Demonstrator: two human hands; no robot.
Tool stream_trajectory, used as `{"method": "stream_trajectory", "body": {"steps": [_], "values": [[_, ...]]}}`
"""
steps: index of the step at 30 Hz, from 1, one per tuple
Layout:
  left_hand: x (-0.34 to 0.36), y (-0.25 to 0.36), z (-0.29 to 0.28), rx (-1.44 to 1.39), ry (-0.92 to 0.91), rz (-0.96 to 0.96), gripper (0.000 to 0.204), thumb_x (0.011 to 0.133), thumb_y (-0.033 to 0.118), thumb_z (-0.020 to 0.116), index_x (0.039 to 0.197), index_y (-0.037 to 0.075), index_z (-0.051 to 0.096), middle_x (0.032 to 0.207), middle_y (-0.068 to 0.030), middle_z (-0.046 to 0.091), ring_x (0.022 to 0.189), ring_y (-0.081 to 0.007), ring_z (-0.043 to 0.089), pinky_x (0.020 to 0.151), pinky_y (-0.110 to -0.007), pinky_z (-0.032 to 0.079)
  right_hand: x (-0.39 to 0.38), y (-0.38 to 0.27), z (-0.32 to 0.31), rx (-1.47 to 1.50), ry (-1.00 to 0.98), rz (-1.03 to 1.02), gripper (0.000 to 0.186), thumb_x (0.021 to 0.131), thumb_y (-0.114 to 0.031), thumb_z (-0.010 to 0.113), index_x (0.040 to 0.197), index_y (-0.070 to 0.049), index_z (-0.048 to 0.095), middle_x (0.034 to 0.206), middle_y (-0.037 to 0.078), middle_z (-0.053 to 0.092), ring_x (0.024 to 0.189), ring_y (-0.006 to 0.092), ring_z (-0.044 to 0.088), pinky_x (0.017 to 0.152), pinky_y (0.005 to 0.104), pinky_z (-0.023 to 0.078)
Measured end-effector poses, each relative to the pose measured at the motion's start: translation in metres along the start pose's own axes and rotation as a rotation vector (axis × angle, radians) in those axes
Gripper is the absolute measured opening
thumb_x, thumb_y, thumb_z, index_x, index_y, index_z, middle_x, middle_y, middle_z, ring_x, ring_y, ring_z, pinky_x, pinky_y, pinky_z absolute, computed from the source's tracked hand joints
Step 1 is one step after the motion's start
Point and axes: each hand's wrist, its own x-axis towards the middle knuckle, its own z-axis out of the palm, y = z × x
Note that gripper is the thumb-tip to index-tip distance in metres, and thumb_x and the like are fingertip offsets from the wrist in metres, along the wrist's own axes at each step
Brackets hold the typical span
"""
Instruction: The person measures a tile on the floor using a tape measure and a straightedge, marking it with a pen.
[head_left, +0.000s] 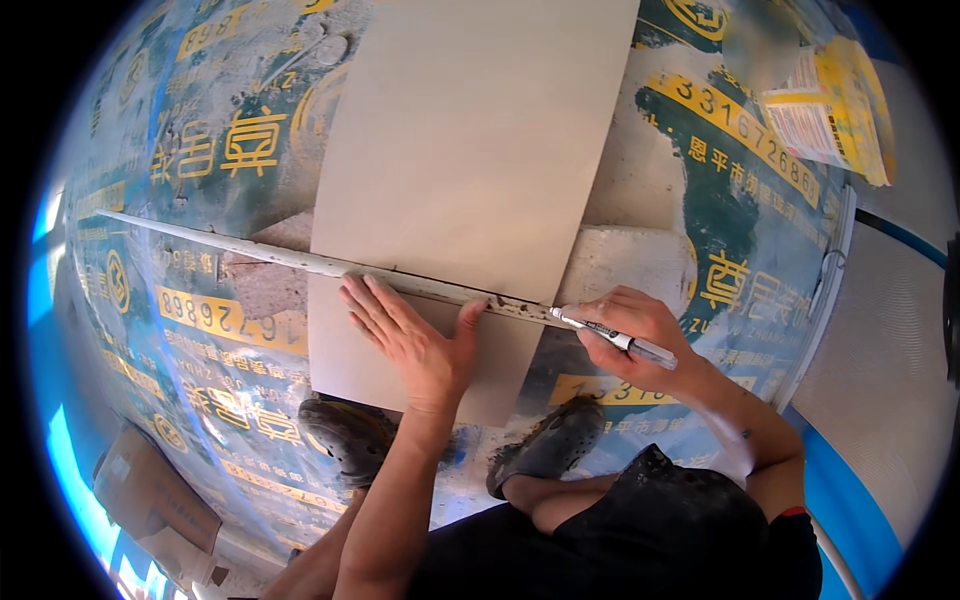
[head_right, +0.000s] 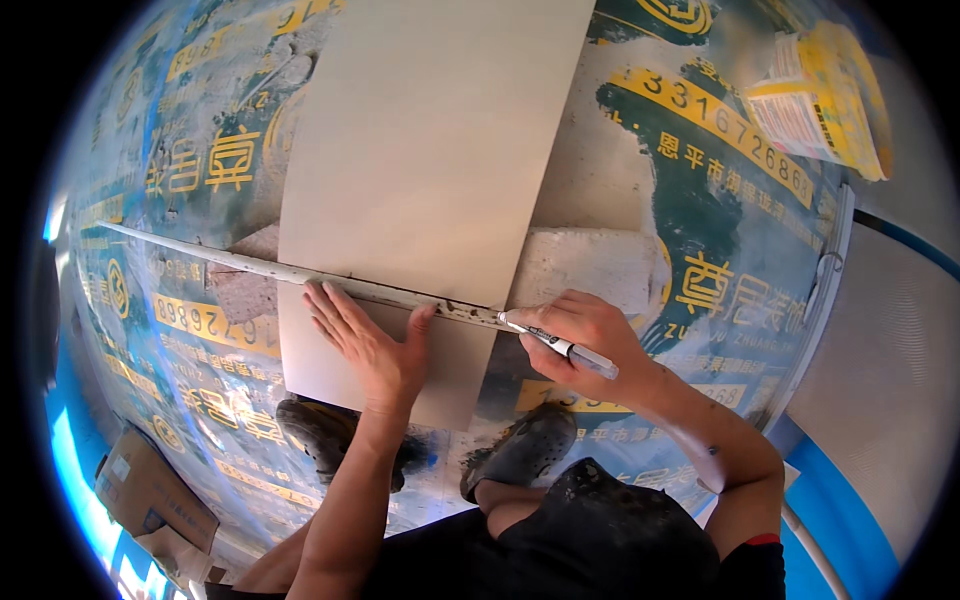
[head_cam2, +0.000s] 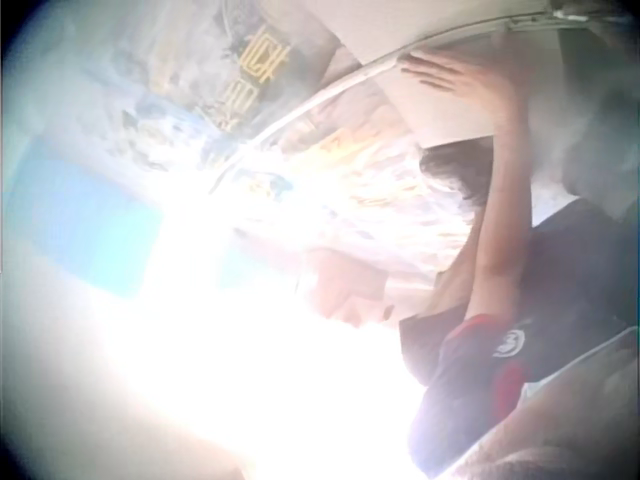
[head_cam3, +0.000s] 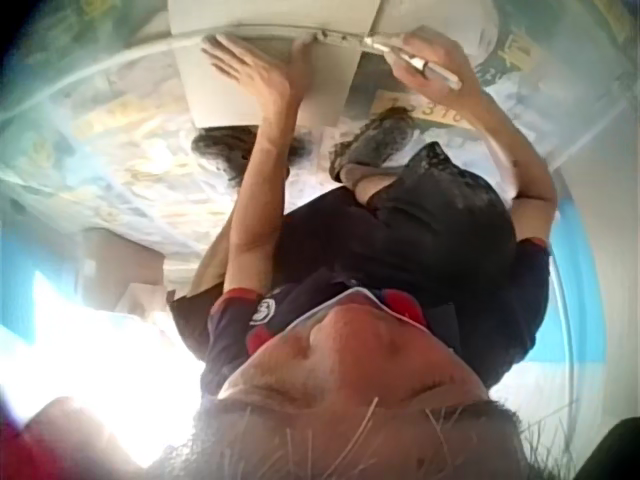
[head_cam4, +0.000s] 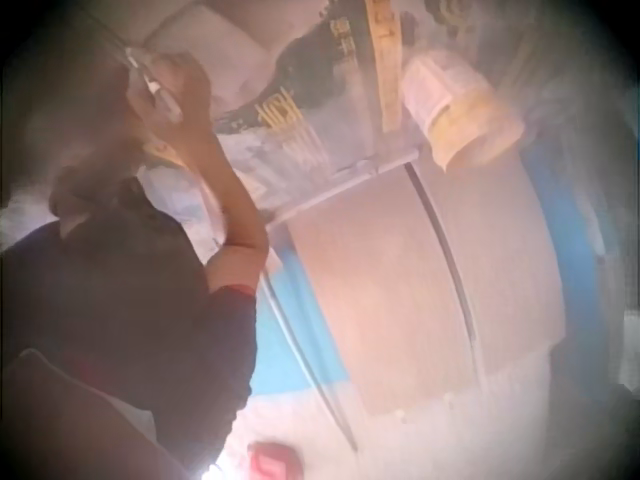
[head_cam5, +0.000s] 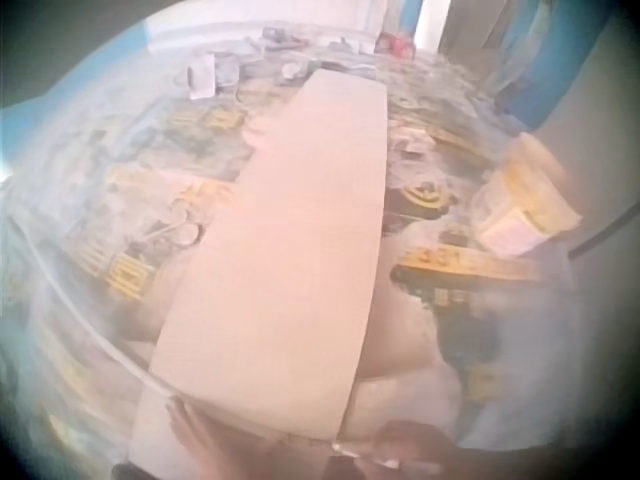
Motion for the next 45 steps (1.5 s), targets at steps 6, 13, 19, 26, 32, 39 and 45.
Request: {"method": "stream_trajectory", "body": {"steps": [6,13,19,26,32,39,45], "values": [[0.0,0.0,0.003,-0.021,0.034,0.022,0.118,0.08,0.065,0.067,0.149,-0.014,0.011,0.154,-0.038,0.011,0.146,-0.0516,0.008,0.118,-0.059,0.008,-0.013,-0.001,-0.007,0.033,0.02,0.043,0.027,0.08,-0.004,0.068,0.106,-0.002,0.07,0.079,0.01,0.068,0.073,0.0259,0.065,0.069,0.0348,0.05],[0.0,-0.001,0.0,-0.041,0.025,0.008,0.117,0.08,0.063,0.068,0.149,-0.013,0.012,0.155,-0.0375,0.011,0.146,-0.0519,0.007,0.118,-0.06,0.008,-0.023,-0.007,-0.011,0.045,0.16,0.058,0.03,0.081,-0.006,0.071,0.111,-0.001,0.066,0.083,0.012,0.067,0.07,0.0275,0.063,0.062,0.0341,0.05],[-0.002,-0.002,0.0,-0.045,0.033,0.006,0.115,0.081,0.061,0.069,0.149,-0.012,0.012,0.155,-0.0363,0.01,0.146,-0.0519,0.007,0.118,-0.059,0.007,-0.035,0.031,0.028,-0.416,0.148,-0.225,0.042,0.08,-0.016,0.076,0.118,-0.007,0.06,0.099,0.011,0.061,0.089,0.0298,0.06,0.074,0.039,0.05],[0.003,-0.028,-0.014,-0.463,0.139,-0.151,0.095,0.094,0.056,0.056,0.153,-0.005,0.013,0.159,-0.0292,0.012,0.148,-0.0418,0.011,0.119,-0.052,0.012,-0.049,0.033,0.042,-0.339,0.121,-0.224,0.051,0.07,-0.007,0.07,0.12,-0.009,0.059,0.1,0.011,0.058,0.093,0.0325,0.058,0.077,0.0405,0.051],[0.056,-0.087,-0.044,-0.332,0.333,-0.166,0.053,0.102,0.028,0.052,0.142,-0.004,0.041,0.149,-0.0276,0.036,0.14,-0.0429,0.031,0.114,-0.05,0.027,-0.071,0.001,0.024,-0.049,-0.139,0.027,0.03,0.086,-0.009,0.065,0.116,-0.006,0.062,0.099,0.012,0.063,0.077,0.0279,0.065,0.063,0.0362,0.052],[0.136,-0.12,-0.113,0.007,-0.056,0.519,0.052,0.064,-0.012,0.044,0.11,0.003,0.062,0.119,-0.0151,0.059,0.127,-0.0373,0.047,0.114,-0.049,0.031,-0.068,-0.022,-0.012,0.058,-0.19,0.085,0.024,0.093,-0.013,0.061,0.116,-0.006,0.063,0.099,0.014,0.066,0.076,0.0297,0.065,0.064,0.0347,0.052],[0.194,-0.124,-0.181,0.111,-0.588,0.561,0.026,0.071,0.004,0.062,0.097,0.005,0.067,0.095,-0.0163,0.067,0.096,-0.0381,0.062,0.095,-0.047,0.047,-0.046,-0.026,-0.042,-0.068,-0.143,0.121,0.02,0.089,-0.009,0.064,0.109,-0.003,0.063,0.091,0.013,0.066,0.068,0.0234,0.065,0.056,0.0328,0.051]]}}
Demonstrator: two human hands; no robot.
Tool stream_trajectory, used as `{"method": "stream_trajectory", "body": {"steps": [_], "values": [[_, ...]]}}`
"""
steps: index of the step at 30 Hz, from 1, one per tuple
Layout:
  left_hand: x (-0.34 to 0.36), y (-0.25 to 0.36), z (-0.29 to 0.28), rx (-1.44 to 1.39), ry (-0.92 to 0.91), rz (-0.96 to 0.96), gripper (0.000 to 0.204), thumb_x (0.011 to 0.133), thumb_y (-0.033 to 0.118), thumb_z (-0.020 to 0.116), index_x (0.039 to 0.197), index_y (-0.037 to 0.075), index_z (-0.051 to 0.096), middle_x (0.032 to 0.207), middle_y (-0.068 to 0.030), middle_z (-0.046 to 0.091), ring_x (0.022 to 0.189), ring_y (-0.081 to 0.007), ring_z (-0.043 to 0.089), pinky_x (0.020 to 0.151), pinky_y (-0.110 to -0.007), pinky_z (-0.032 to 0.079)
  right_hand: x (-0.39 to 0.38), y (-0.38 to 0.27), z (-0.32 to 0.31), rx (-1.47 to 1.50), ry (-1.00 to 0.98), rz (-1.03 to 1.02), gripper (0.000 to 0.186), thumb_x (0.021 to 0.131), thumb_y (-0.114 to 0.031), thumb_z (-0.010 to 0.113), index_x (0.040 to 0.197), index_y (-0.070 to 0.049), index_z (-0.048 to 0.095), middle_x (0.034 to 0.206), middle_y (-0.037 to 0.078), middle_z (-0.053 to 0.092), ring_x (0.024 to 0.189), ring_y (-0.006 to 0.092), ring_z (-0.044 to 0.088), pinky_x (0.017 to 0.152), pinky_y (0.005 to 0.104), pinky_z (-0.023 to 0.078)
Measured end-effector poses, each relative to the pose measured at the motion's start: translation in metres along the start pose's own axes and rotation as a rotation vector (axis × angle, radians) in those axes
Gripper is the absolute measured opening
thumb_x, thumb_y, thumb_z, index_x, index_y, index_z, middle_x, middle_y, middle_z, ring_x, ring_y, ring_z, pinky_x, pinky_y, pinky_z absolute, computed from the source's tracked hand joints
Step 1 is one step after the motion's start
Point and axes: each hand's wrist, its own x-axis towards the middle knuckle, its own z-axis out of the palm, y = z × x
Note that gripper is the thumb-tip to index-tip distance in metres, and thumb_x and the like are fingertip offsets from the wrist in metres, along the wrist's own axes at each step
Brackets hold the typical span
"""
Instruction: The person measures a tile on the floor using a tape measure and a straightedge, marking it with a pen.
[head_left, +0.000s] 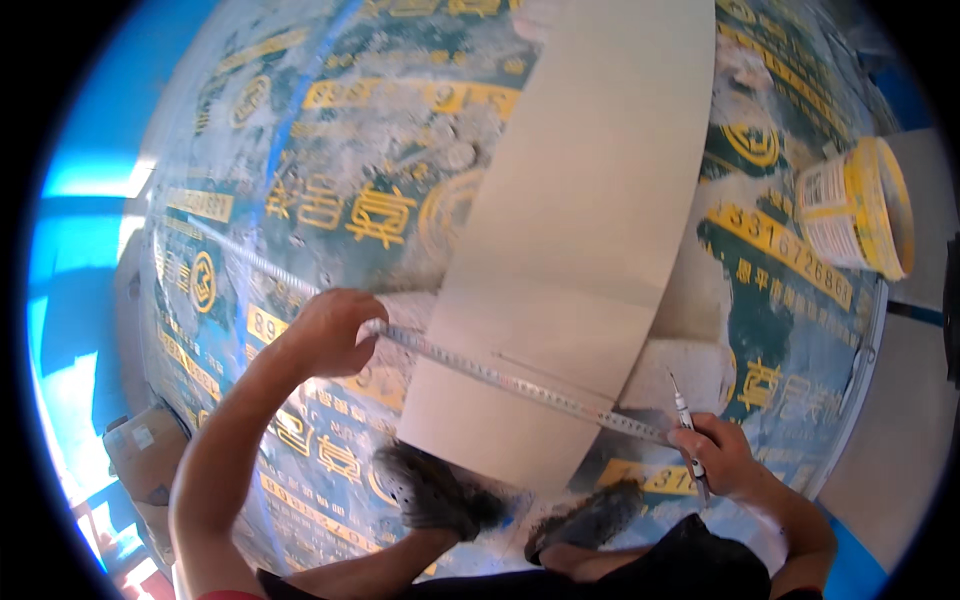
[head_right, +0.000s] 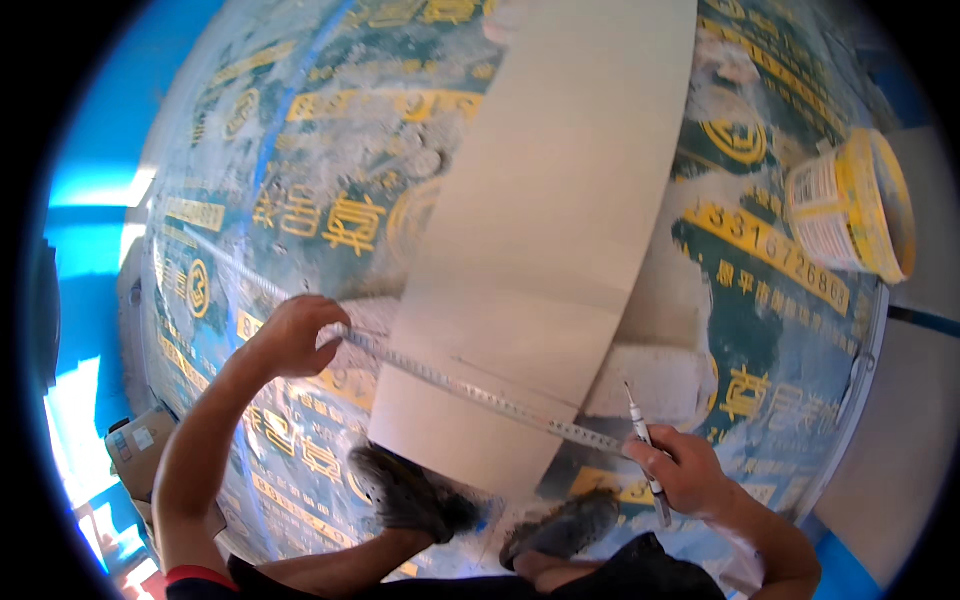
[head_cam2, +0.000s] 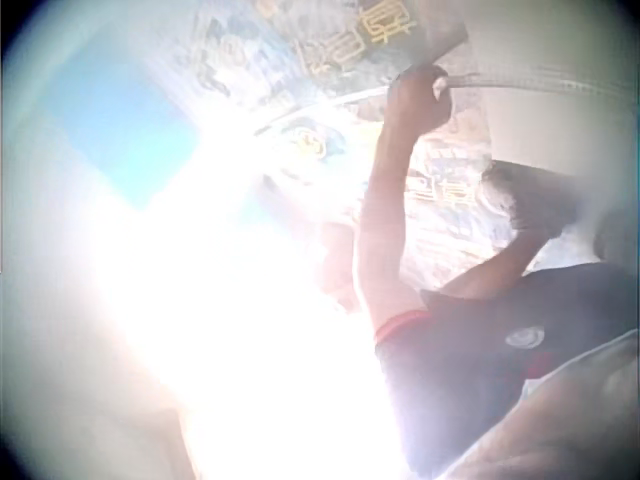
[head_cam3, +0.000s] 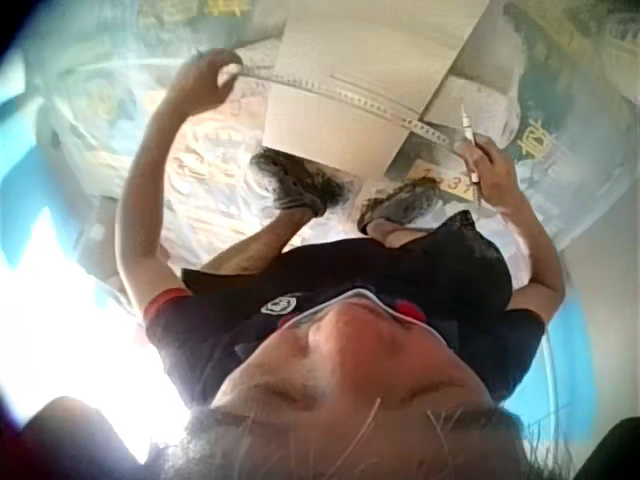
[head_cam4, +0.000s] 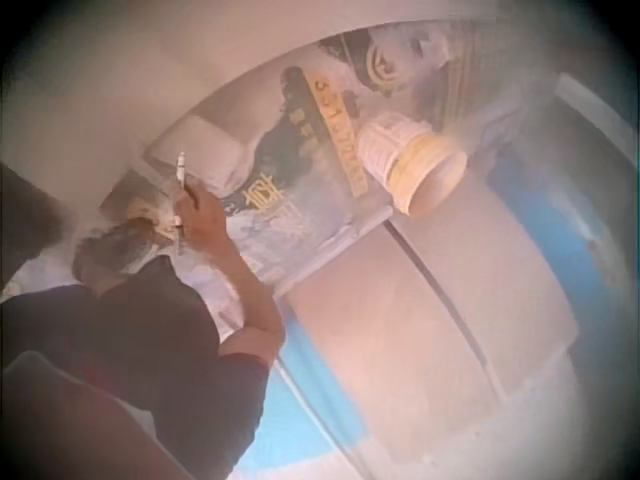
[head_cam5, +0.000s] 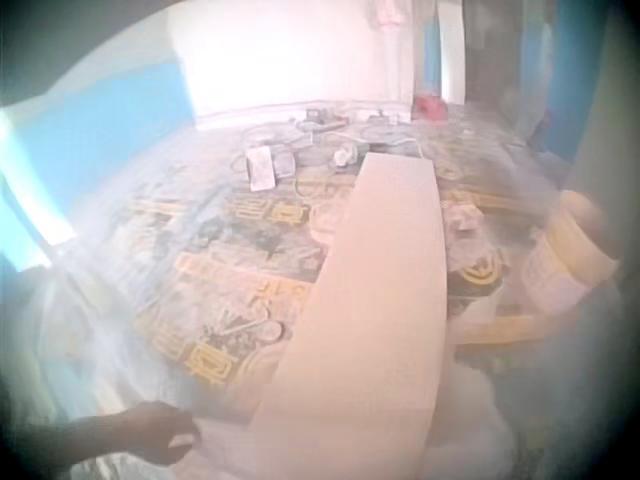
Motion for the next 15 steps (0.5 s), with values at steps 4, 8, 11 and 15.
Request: {"method": "stream_trajectory", "body": {"steps": [4,8,11,15], "values": [[-0.004,0.007,-0.081,-0.133,-0.401,-0.141,0.044,0.082,0.042,0.074,0.101,0.003,0.07,0.083,-0.0206,0.069,0.087,-0.0397,0.067,0.083,-0.045,0.051,0.03,-0.017,-0.034,-0.21,0.272,-0.181,0.026,0.078,0.002,0.072,0.099,-0.004,0.059,0.08,0.012,0.059,0.06,0.0241,0.061,0.05,0.0324,0.048],[-0.023,0.043,-0.144,-0.187,-0.47,-0.317,0.041,0.087,0.047,0.071,0.098,0.007,0.072,0.078,-0.0172,0.069,0.079,-0.0324,0.07,0.071,-0.041,0.052,0.048,-0.083,-0.072,-0.195,0.443,-0.161,0.028,0.077,0.001,0.076,0.097,-0.002,0.056,0.078,0.013,0.056,0.056,0.0223,0.058,0.047,0.0317,0.046],[-0.023,0.1,-0.158,-0.343,-0.31,-0.166,0.038,0.089,0.044,0.068,0.092,0.007,0.07,0.079,-0.0171,0.068,0.077,-0.0341,0.068,0.067,-0.044,0.052,0.025,-0.123,-0.089,0.046,0.393,-0.077,0.031,0.078,-0.001,0.079,0.099,-0.001,0.057,0.078,0.011,0.056,0.056,0.0178,0.058,0.05,0.0276,0.048],[-0.031,0.214,-0.191,-0.322,-0.34,0.009,0.026,0.092,0.033,0.062,0.088,0.007,0.065,0.082,-0.0146,0.067,0.08,-0.0349,0.068,0.068,-0.047,0.053,0.012,-0.204,-0.108,0.086,0.413,-0.177,0.039,0.076,-0.007,0.08,0.108,-0.004,0.058,0.085,0.009,0.061,0.073,0.0222,0.062,0.057,0.0327,0.052]]}}
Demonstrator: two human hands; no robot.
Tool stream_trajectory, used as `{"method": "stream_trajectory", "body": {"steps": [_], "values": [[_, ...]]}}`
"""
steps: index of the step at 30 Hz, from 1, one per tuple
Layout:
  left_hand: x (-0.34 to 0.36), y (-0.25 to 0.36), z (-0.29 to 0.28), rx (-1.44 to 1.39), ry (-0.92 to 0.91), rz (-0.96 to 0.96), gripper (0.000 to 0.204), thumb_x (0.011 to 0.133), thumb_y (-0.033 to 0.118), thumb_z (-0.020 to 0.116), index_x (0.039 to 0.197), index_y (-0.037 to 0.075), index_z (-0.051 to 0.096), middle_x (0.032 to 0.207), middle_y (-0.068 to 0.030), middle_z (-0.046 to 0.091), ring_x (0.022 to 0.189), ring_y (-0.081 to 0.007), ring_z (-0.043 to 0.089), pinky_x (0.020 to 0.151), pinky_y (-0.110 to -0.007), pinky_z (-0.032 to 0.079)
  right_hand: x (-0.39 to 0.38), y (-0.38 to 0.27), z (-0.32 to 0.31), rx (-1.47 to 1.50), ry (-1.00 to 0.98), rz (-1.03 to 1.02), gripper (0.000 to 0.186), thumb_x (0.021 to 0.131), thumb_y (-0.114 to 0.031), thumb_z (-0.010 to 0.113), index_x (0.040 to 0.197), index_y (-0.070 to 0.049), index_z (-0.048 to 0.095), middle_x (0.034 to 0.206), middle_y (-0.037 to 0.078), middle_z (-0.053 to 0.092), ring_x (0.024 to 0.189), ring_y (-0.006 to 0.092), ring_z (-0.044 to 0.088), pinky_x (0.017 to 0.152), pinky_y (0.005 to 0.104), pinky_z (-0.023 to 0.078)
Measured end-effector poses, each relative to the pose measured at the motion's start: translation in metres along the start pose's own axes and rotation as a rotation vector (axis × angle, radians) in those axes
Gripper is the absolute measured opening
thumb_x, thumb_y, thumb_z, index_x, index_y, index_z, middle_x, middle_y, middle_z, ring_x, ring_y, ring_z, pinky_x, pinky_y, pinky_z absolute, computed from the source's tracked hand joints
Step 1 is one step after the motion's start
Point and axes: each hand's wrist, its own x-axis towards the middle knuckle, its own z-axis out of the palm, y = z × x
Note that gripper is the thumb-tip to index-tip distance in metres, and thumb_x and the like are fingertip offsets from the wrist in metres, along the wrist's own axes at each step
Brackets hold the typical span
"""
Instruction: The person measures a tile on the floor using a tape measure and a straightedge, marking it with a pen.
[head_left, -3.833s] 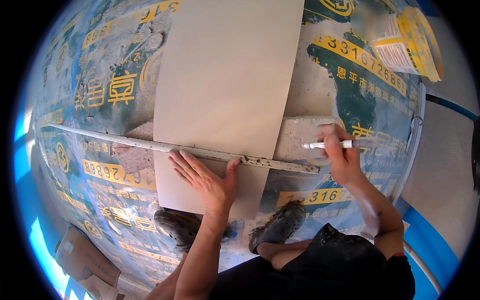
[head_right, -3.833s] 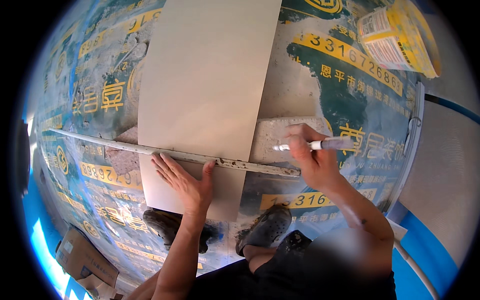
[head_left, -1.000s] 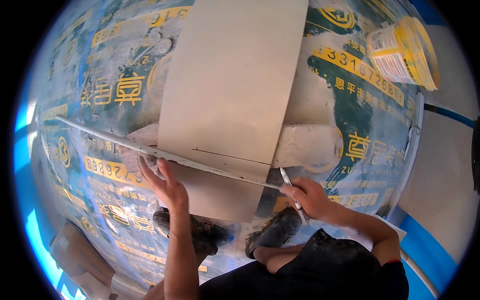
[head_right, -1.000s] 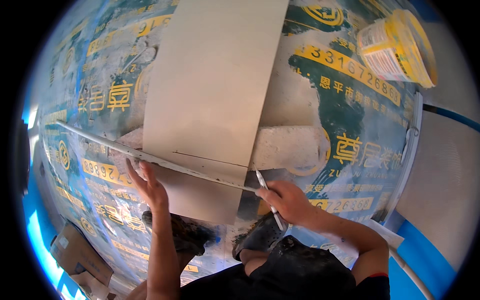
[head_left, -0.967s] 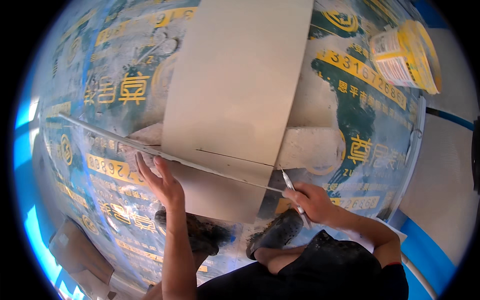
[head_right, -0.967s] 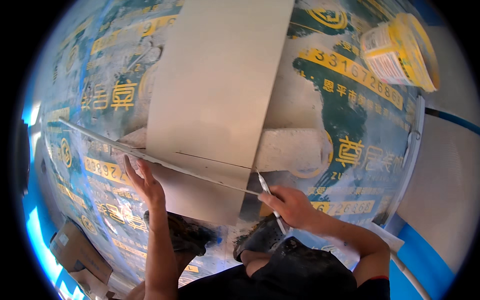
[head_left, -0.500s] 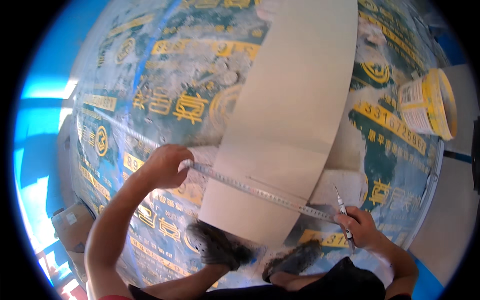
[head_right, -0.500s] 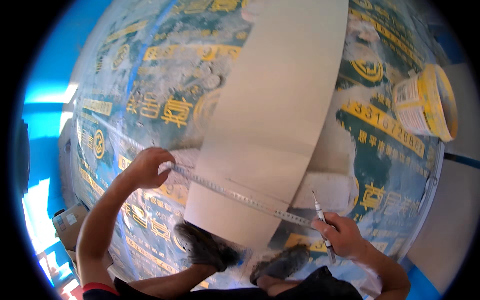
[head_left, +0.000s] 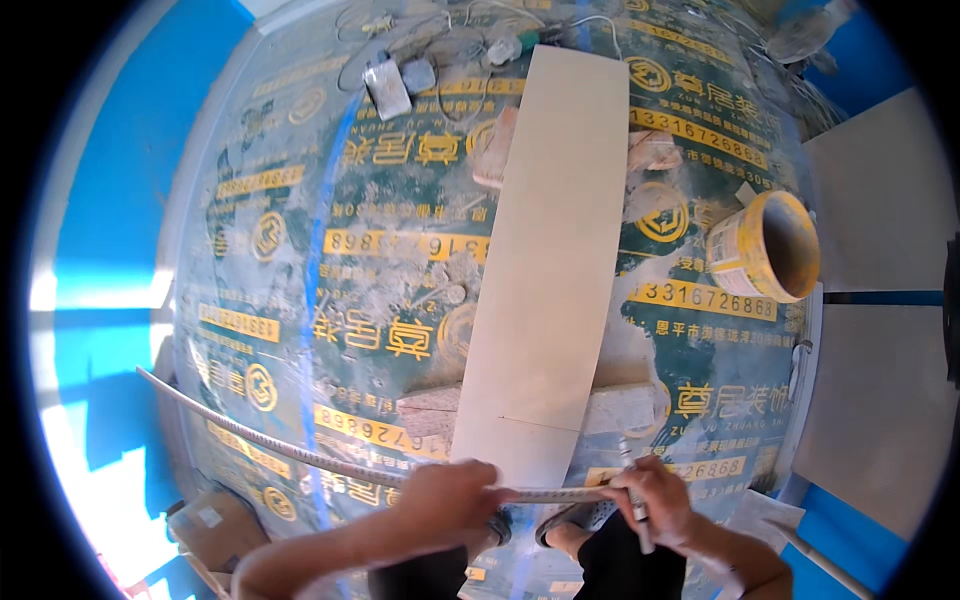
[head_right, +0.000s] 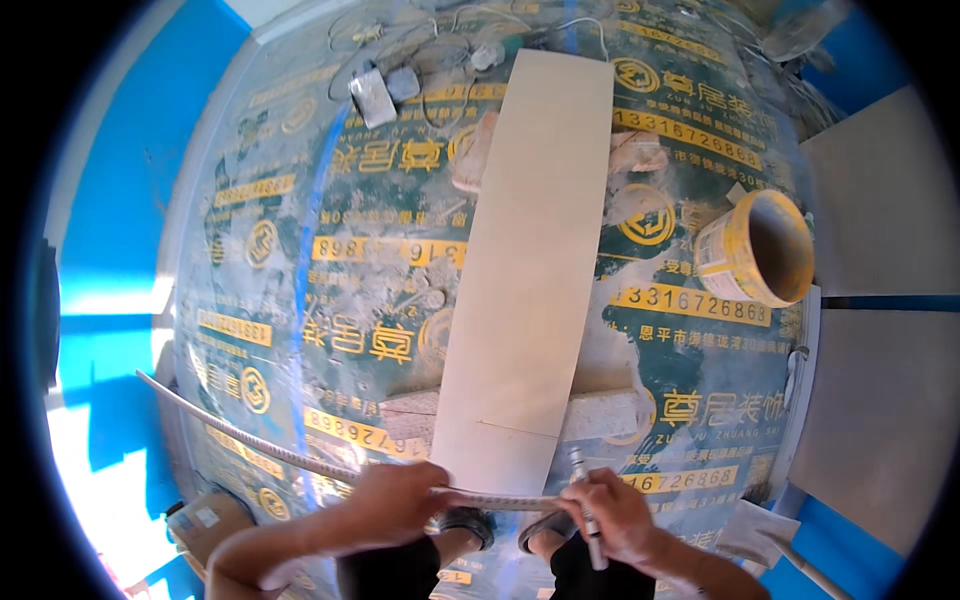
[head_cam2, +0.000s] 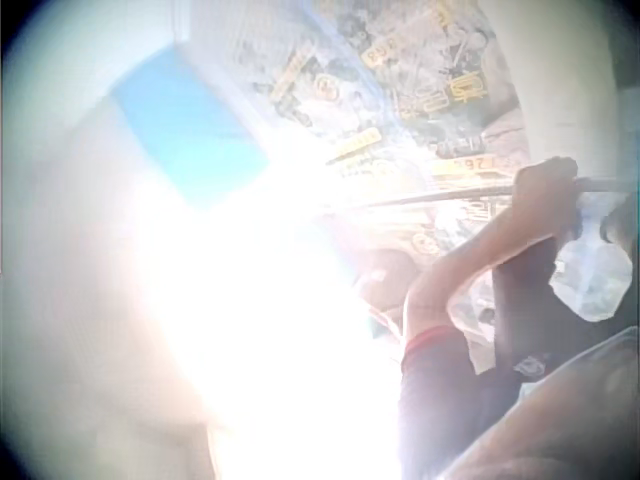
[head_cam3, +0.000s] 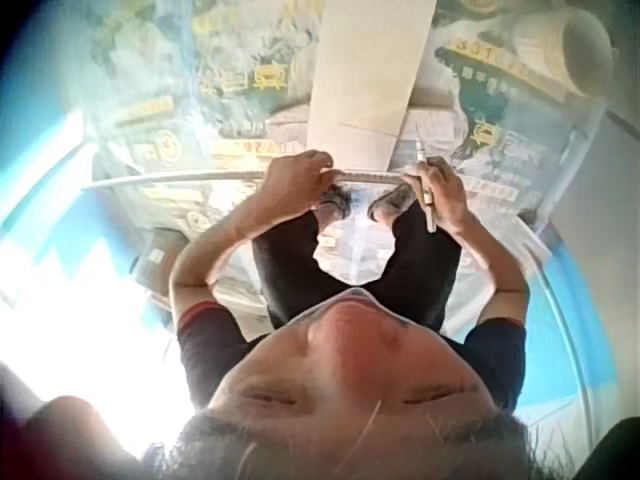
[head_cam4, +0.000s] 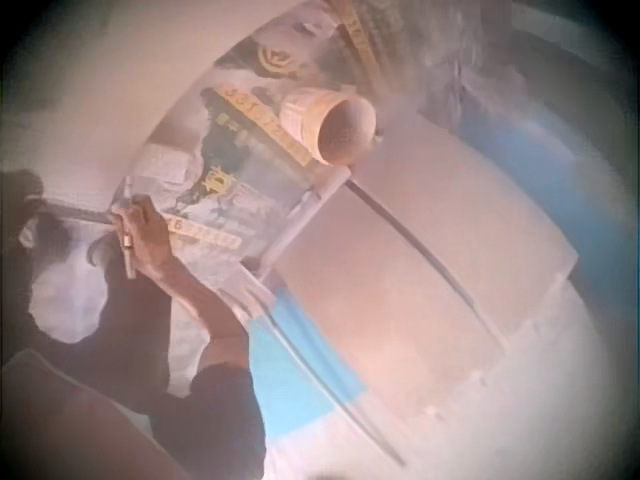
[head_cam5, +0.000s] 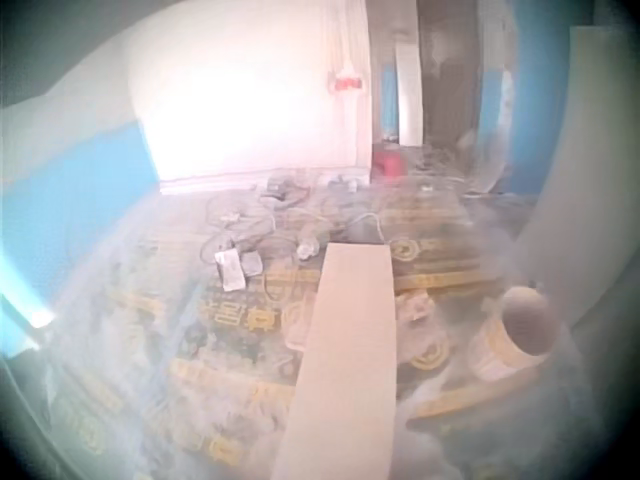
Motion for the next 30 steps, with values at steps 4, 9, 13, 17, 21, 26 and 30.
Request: {"method": "stream_trajectory", "body": {"steps": [4,9,13,17,21,26,30], "values": [[-0.039,0.076,-0.004,0.165,-0.085,0.005,0.018,0.088,0.031,0.063,0.09,0.013,0.067,0.085,-0.0084,0.068,0.081,-0.0307,0.068,0.071,-0.046,0.053,0.002,-0.082,-0.006,0.075,0.041,0.056,0.036,0.078,-0.011,0.077,0.107,-0.005,0.057,0.087,0.011,0.062,0.078,0.0302,0.063,0.062,0.0404,0.052],[-0.113,0.106,-0.076,0.205,-0.145,-0.199,0.013,0.087,0.023,0.058,0.084,0.013,0.066,0.086,-0.0064,0.069,0.081,-0.0321,0.068,0.07,-0.048,0.051,0.023,-0.168,-0.044,0.144,0.06,0.252,0.031,0.08,-0.009,0.076,0.105,-0.004,0.058,0.088,0.014,0.062,0.076,0.0317,0.064,0.065,0.0407,0.054],[-0.141,0.066,-0.134,0.308,0.044,-0.333,0.01,0.081,0.016,0.059,0.086,0.011,0.065,0.082,-0.0104,0.068,0.081,-0.0331,0.069,0.069,-0.049,0.051,0.053,-0.174,-0.075,0.039,0.34,0.389,0.015,0.087,-0.006,0.069,0.098,-0.002,0.059,0.088,0.015,0.065,0.076,0.0317,0.066,0.068,0.0358,0.053],[-0.131,0.026,-0.223,0.306,0.127,-0.411,0.01,0.081,0.018,0.06,0.086,0.012,0.066,0.081,-0.0107,0.068,0.081,-0.0331,0.069,0.07,-0.049,0.051,0.067,-0.179,-0.099,-0.131,0.329,0.662,0.018,0.094,-0.015,0.062,0.104,0.0,0.058,0.087,0.017,0.064,0.075,0.0287,0.067,0.07,0.0355,0.054],[-0.064,-0.061,-0.325,0.479,0.207,-0.324,0.009,0.084,0.02,0.059,0.082,0.014,0.066,0.072,-0.0108,0.066,0.066,-0.0344,0.067,0.06,-0.049,0.05,0.086,-0.219,-0.073,0.01,0.421,0.958,0.023,0.099,-0.021,0.058,0.105,0.001,0.058,0.086,0.012,0.063,0.072,0.02,0.065,0.067,0.0328,0.056],[0.032,-0.105,-0.467,0.499,0.339,-0.24,0.006,0.081,0.01,0.06,0.085,0.009,0.064,0.079,-0.0128,0.065,0.074,-0.0346,0.067,0.064,-0.048,0.051,0.113,-0.211,0.0,0.241,0.687,1.093,0.019,0.101,-0.018,0.054,0.102,0.001,0.057,0.079,0.007,0.06,0.068,0.0112,0.06,0.06,0.03,0.057],[0.11,-0.114,-0.544,0.535,0.338,-0.172,0.008,0.088,0.016,0.06,0.09,0.009,0.065,0.084,-0.012,0.065,0.078,-0.0348,0.066,0.067,-0.047,0.051,0.147,-0.215,0.037,0.343,0.711,1.194,0.02,0.099,-0.025,0.06,0.101,-0.005,0.058,0.079,0.004,0.061,0.064,0.0132,0.064,0.06,0.0278,0.055]]}}
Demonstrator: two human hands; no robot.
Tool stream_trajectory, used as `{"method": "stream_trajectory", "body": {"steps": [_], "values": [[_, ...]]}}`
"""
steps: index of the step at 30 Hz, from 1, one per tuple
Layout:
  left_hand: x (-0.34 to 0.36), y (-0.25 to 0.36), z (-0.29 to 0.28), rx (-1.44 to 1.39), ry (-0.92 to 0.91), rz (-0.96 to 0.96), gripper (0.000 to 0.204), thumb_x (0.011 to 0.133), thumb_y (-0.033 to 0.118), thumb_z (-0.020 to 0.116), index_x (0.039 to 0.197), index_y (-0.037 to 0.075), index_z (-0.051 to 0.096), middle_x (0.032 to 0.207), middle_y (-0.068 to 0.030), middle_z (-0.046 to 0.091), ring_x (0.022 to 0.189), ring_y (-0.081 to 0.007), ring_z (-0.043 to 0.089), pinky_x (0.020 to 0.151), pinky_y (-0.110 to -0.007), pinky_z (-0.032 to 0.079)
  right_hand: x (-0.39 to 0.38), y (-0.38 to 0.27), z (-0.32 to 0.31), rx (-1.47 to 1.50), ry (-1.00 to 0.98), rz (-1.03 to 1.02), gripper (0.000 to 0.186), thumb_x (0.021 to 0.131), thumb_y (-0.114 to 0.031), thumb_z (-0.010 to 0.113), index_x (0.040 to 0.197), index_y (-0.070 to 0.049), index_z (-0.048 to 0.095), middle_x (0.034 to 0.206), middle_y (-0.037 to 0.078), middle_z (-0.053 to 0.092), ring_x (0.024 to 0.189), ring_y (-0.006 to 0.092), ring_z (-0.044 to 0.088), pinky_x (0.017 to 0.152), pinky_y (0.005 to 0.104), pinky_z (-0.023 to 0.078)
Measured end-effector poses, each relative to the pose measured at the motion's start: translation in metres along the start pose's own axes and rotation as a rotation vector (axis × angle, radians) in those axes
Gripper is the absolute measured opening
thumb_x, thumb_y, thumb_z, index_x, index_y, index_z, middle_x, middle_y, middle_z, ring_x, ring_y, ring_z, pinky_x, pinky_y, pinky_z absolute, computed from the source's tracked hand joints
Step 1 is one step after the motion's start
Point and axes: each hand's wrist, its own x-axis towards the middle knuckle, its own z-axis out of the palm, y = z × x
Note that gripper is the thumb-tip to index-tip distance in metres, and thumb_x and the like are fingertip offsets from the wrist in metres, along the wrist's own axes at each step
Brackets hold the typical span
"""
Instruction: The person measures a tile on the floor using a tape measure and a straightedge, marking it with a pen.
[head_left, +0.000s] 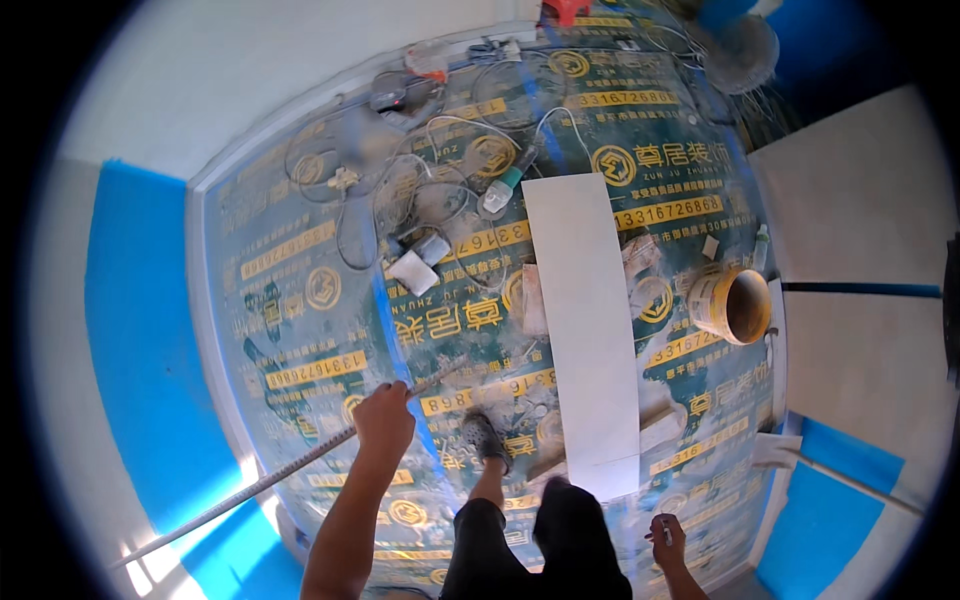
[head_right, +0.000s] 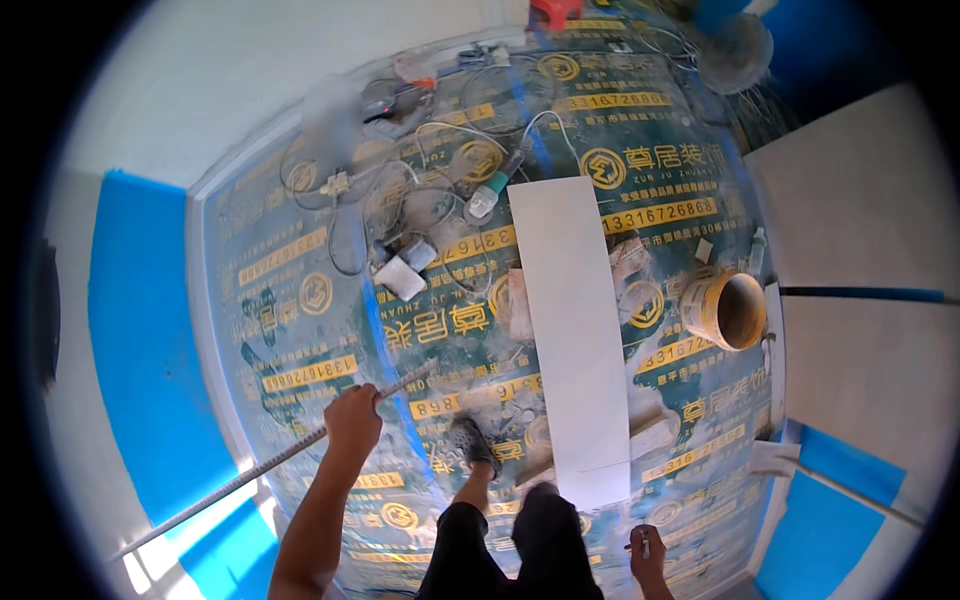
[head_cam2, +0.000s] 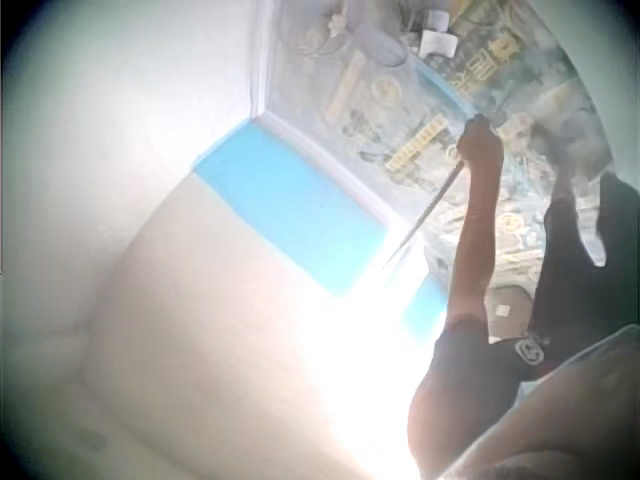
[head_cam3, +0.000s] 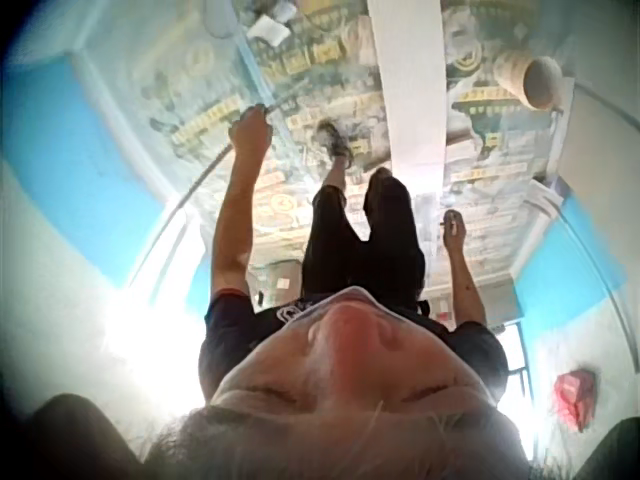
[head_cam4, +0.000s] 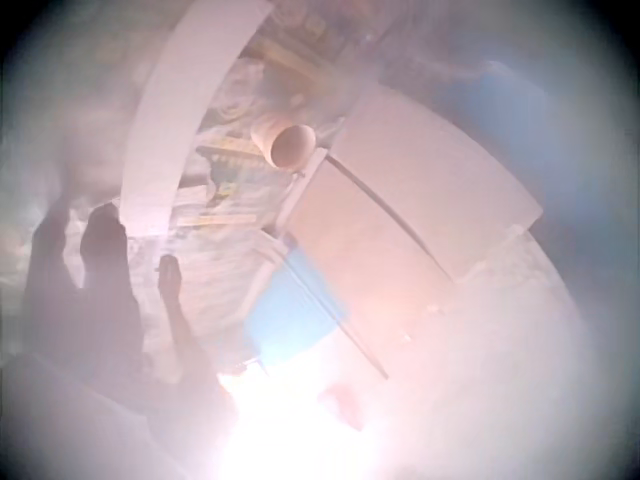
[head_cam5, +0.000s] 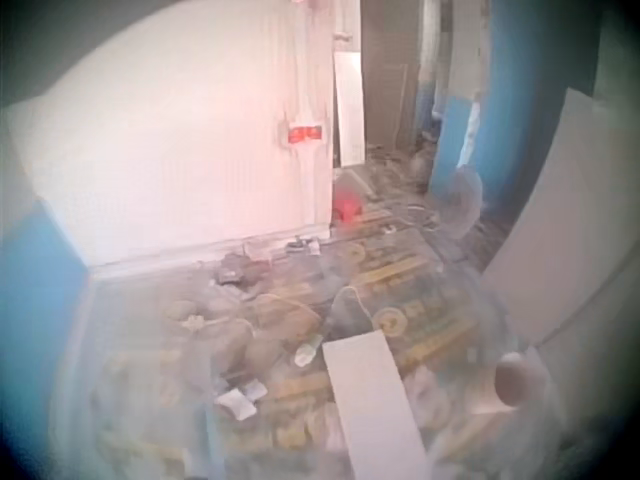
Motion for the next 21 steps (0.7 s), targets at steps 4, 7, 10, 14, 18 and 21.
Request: {"method": "stream_trajectory", "body": {"steps": [4,7,10,14,18,21], "values": [[0.086,0.009,-0.02,-0.02,0.021,0.084,0.012,0.09,0.019,0.06,0.09,0.009,0.065,0.087,-0.0123,0.067,0.08,-0.0368,0.066,0.068,-0.049,0.05,0.002,-0.005,0.054,0.141,0.036,0.129,0.019,0.1,-0.025,0.058,0.104,-0.007,0.059,0.077,0.007,0.066,0.065,0.0169,0.069,0.057,0.0293,0.055],[0.148,0.02,-0.016,-0.013,-0.021,0.033,0.014,0.091,0.022,0.059,0.09,0.009,0.066,0.087,-0.0136,0.069,0.082,-0.0381,0.066,0.07,-0.051,0.049,0.034,-0.045,0.086,0.139,-0.019,0.342,0.017,0.101,-0.022,0.055,0.106,-0.006,0.059,0.072,0.008,0.065,0.064,0.0187,0.07,0.057,0.0298,0.056],[0.224,0.036,-0.008,-0.009,-0.065,-0.005,0.017,0.092,0.024,0.059,0.09,0.01,0.067,0.085,-0.0153,0.069,0.084,-0.0385,0.066,0.071,-0.051,0.05,0.112,-0.037,0.127,-0.064,-0.006,-0.037,0.012,0.098,-0.015,0.057,0.106,-0.007,0.057,0.071,0.011,0.068,0.065,0.0249,0.071,0.053,0.0392,0.054],[0.301,0.027,0.041,-0.04,-0.05,-0.042,0.023,0.093,0.028,0.057,0.091,0.009,0.069,0.086,-0.0182,0.069,0.084,-0.0409,0.065,0.072,-0.052,0.051,0.297,-0.096,0.197,-0.321,0.075,-0.195,0.023,0.092,-0.024,0.063,0.11,-0.009,0.058,0.081,0.023,0.067,0.075,0.0459,0.065,0.063,0.0537,0.051],[0.343,0.036,0.085,-0.006,-0.106,-0.07,0.034,0.094,0.037,0.054,0.084,0.007,0.068,0.083,-0.0197,0.068,0.083,-0.0414,0.065,0.073,-0.053,0.05,0.489,-0.207,0.27,-0.232,0.022,-0.194,0.033,0.091,-0.024,0.067,0.117,-0.009,0.056,0.106,0.019,0.068,0.093,0.0413,0.065,0.078,0.0481,0.052],[0.376,0.029,0.122,0.044,-0.093,-0.025,0.033,0.093,0.037,0.057,0.084,0.007,0.07,0.078,-0.0182,0.068,0.078,-0.0413,0.066,0.069,-0.053,0.05,0.606,-0.285,0.325,-0.302,0.093,-0.594,0.031,0.09,-0.016,0.064,0.119,-0.008,0.054,0.105,0.017,0.066,0.09,0.0402,0.064,0.078,0.0473,0.052]]}}
